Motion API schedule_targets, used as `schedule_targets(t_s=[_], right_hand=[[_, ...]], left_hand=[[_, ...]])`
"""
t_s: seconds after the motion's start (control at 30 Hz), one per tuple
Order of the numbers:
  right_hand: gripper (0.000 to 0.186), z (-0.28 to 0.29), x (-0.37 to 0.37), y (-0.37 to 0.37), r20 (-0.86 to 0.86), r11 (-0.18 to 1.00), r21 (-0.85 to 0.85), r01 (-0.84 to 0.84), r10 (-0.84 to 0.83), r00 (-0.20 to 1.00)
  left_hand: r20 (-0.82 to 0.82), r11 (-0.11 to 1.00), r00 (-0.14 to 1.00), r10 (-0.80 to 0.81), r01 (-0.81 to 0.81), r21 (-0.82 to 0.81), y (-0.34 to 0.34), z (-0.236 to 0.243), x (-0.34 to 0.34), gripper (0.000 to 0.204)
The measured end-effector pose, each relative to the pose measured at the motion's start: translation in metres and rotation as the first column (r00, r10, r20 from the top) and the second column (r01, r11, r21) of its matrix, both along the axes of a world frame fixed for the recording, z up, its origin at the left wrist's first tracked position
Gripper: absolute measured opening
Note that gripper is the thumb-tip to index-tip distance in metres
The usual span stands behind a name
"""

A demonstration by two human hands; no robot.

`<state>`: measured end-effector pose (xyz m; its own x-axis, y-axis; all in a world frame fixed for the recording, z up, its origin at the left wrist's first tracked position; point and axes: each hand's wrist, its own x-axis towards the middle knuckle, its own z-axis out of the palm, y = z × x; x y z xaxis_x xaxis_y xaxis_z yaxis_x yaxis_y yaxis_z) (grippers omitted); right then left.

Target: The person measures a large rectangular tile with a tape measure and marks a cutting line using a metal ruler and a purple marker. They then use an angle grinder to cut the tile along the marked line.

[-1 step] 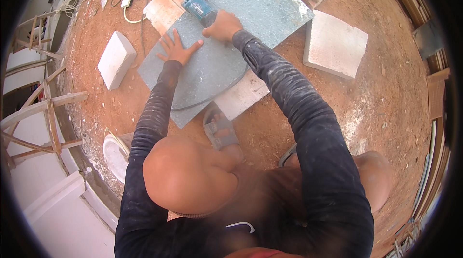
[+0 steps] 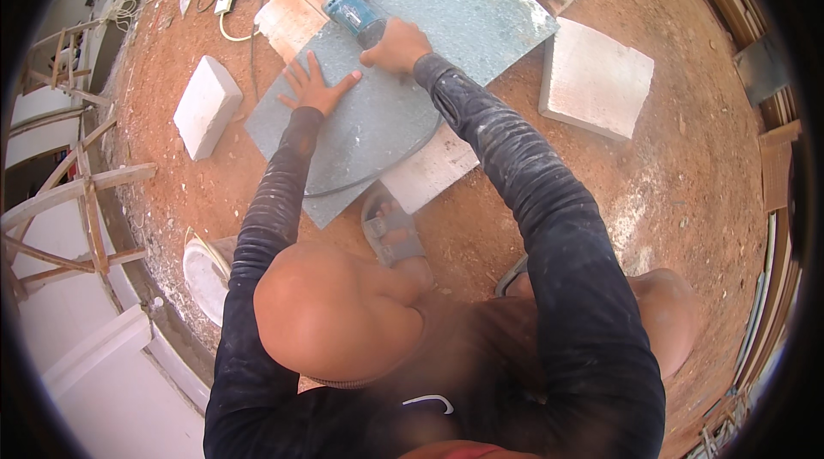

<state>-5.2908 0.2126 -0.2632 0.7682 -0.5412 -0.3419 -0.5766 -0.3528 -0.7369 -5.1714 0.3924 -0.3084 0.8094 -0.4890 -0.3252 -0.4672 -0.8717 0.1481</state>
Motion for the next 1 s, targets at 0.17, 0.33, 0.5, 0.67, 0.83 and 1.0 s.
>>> schedule_targets(t_s=[0.17,0.33,0.5,0.67,0.83,1.0], right_hand=[[0.075,0.004,-0.004,-0.002,-0.060,0.998,0.056,-0.038,0.042,0.997],[0.076,0.003,-0.008,0.000,-0.039,0.999,0.029,-0.017,0.019,0.999],[0.076,0.006,-0.013,0.000,-0.052,0.999,0.040,-0.024,0.027,0.998],[0.075,0.007,-0.016,0.003,-0.045,1.000,0.020,-0.020,0.021,0.999],[0.073,0.004,-0.020,0.002,-0.047,0.999,0.019,-0.030,0.030,0.998],[0.071,0.009,-0.025,0.003,-0.044,0.999,0.038,-0.034,0.036,0.998]], left_hand=[[0.011,1.000,1.000,0.000,0.000,0.000,0.001,0.000,0.000,0.132],[0.023,1.000,1.000,-0.003,0.003,0.001,0.000,-0.002,0.001,0.132],[0.028,1.000,1.000,0.003,-0.003,-0.013,0.002,-0.006,0.003,0.132],[0.043,1.000,0.999,0.006,-0.005,-0.030,0.005,-0.011,0.007,0.136],[0.036,1.000,0.999,-0.004,0.004,-0.017,0.003,-0.011,0.007,0.137],[0.028,1.000,1.000,-0.003,0.004,-0.019,0.004,-0.010,0.007,0.137]])
